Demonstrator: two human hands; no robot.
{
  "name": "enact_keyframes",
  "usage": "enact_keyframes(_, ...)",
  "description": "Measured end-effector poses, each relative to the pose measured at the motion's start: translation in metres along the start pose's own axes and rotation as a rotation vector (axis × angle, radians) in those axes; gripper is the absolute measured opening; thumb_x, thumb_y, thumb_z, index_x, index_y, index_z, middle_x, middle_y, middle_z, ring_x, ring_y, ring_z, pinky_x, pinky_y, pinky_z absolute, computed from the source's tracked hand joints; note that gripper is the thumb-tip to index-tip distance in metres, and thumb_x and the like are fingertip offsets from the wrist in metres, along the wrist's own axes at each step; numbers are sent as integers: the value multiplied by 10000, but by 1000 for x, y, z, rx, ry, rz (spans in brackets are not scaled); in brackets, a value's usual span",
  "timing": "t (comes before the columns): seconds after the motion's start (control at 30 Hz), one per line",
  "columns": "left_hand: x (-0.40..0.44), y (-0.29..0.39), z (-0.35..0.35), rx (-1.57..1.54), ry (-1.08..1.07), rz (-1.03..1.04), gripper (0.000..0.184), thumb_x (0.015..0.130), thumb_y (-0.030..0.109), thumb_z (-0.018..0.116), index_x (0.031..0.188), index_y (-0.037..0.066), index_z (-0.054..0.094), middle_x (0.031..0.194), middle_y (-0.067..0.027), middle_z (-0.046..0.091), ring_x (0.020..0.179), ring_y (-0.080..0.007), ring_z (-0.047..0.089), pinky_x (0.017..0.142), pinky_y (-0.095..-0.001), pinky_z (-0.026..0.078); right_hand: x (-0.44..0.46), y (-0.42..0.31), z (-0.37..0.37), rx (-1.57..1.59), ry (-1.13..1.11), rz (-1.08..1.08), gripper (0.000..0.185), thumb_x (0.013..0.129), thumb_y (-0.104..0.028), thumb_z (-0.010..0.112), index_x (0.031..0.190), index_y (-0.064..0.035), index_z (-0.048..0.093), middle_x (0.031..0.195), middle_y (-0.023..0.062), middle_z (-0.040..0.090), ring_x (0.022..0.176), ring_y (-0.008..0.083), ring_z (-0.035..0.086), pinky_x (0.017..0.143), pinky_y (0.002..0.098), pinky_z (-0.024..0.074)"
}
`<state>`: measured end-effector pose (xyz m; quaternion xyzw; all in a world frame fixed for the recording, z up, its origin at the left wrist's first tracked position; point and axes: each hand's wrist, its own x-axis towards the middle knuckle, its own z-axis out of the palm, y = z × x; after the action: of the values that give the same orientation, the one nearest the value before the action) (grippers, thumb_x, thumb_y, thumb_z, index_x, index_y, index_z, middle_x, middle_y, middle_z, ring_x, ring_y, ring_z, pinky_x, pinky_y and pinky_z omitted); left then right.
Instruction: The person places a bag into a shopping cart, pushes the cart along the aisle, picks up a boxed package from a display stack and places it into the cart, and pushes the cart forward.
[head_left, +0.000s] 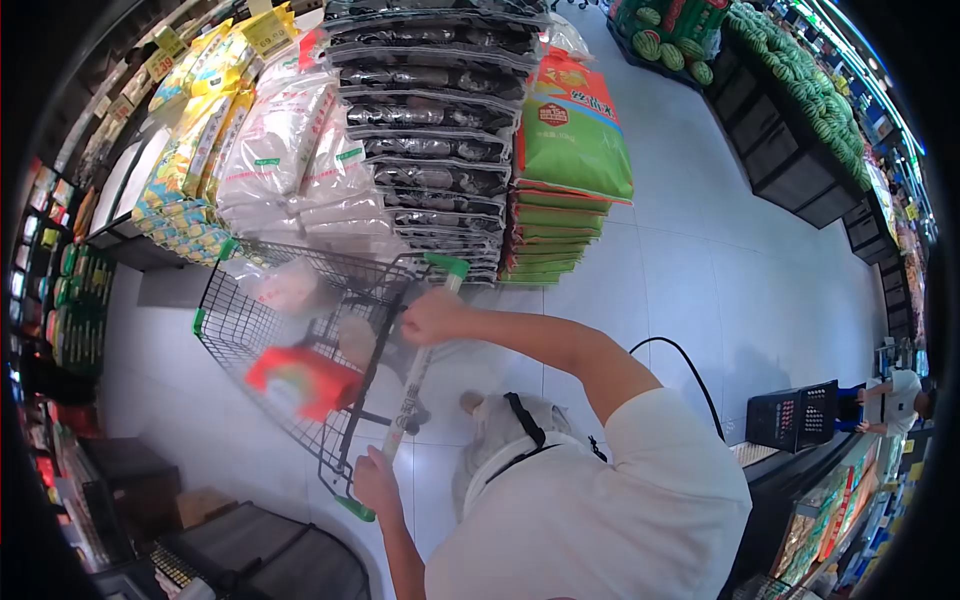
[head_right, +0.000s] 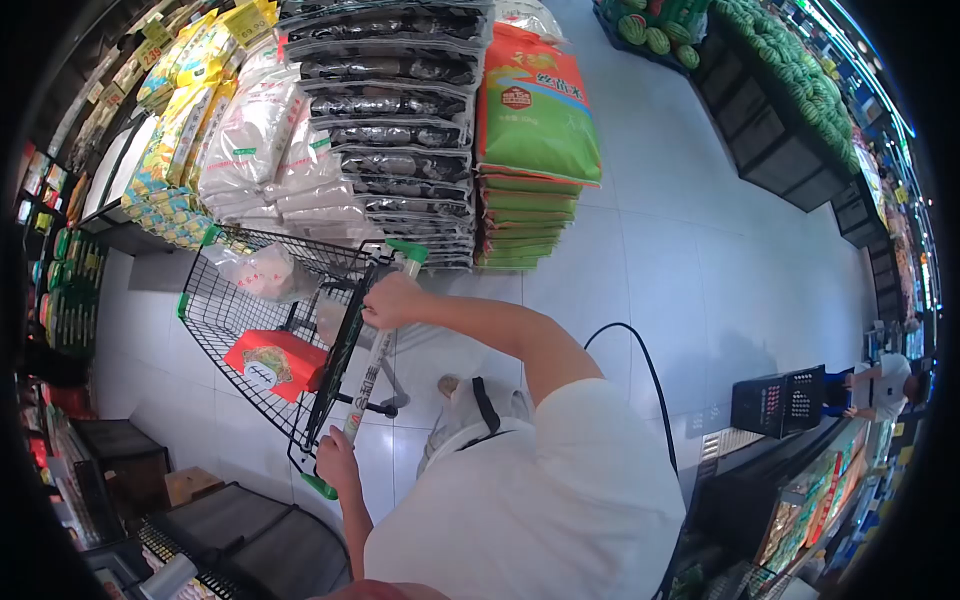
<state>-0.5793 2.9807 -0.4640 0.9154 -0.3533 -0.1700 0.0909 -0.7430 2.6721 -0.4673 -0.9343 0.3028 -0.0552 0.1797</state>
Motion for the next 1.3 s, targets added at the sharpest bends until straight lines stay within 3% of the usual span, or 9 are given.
enact_keyframes(0.3,-69,52,31,71,124,-30,519,958,439,458,722,6,617,700,-197,639,678,-410,635,610,-528,470,-80,38,-27,18,62,-47,409,833,-394,493,646,-82,680,627,143,645,612,355,647,579,500,500)
enact_keyframes(0.33,-77,61,30,63,120,-49,514,957,436,461,724,5,617,702,-193,638,678,-410,634,607,-527,469,-85,44,-28,15,-33,-29,378,855,-399,490,717,-101,679,706,123,664,682,358,650,605,499,502)
enact_keyframes(0.43,-96,75,39,76,143,-38,502,957,424,464,730,3,617,708,-194,635,681,-413,632,605,-526,468,-107,55,-36,24,-4,-45,436,850,-402,472,649,-78,683,623,141,646,615,354,650,585,495,508)
enact_keyframes(0.87,-173,108,125,48,107,-72,500,949,423,480,717,0,610,726,-208,624,702,-422,617,631,-531,460,-211,114,-36,-40,-45,-19,464,877,-406,482,615,-70,664,618,135,651,590,342,656,571,474,522)
enact_keyframes(1.0,-200,122,156,61,115,-110,468,942,399,502,705,7,598,724,-205,621,688,-421,611,620,-529,453,-249,135,-29,34,-31,-100,428,883,-373,489,629,-75,663,613,133,644,583,339,652,581,463,531)
enact_keyframes(1.1,-228,139,176,75,179,-85,448,942,388,509,710,10,580,708,-198,594,687,-412,594,613,-528,434,-278,148,-51,53,-140,-99,374,861,-341,486,641,-93,659,671,119,660,614,339,650,544,478,504)
enact_keyframes(1.17,-249,152,186,25,198,-78,449,942,381,512,701,6,565,697,-195,577,694,-408,585,615,-520,424,-294,169,-44,31,-141,-208,352,875,-314,485,670,-91,664,671,123,655,618,350,651,557,486,516)
enact_keyframes(1.3,-285,191,195,13,134,-149,442,940,360,511,693,-4,554,714,-212,583,706,-426,578,633,-528,418,-330,195,-56,94,-105,-228,368,889,-312,494,654,-86,664,663,102,653,588,324,651,571,453,531)
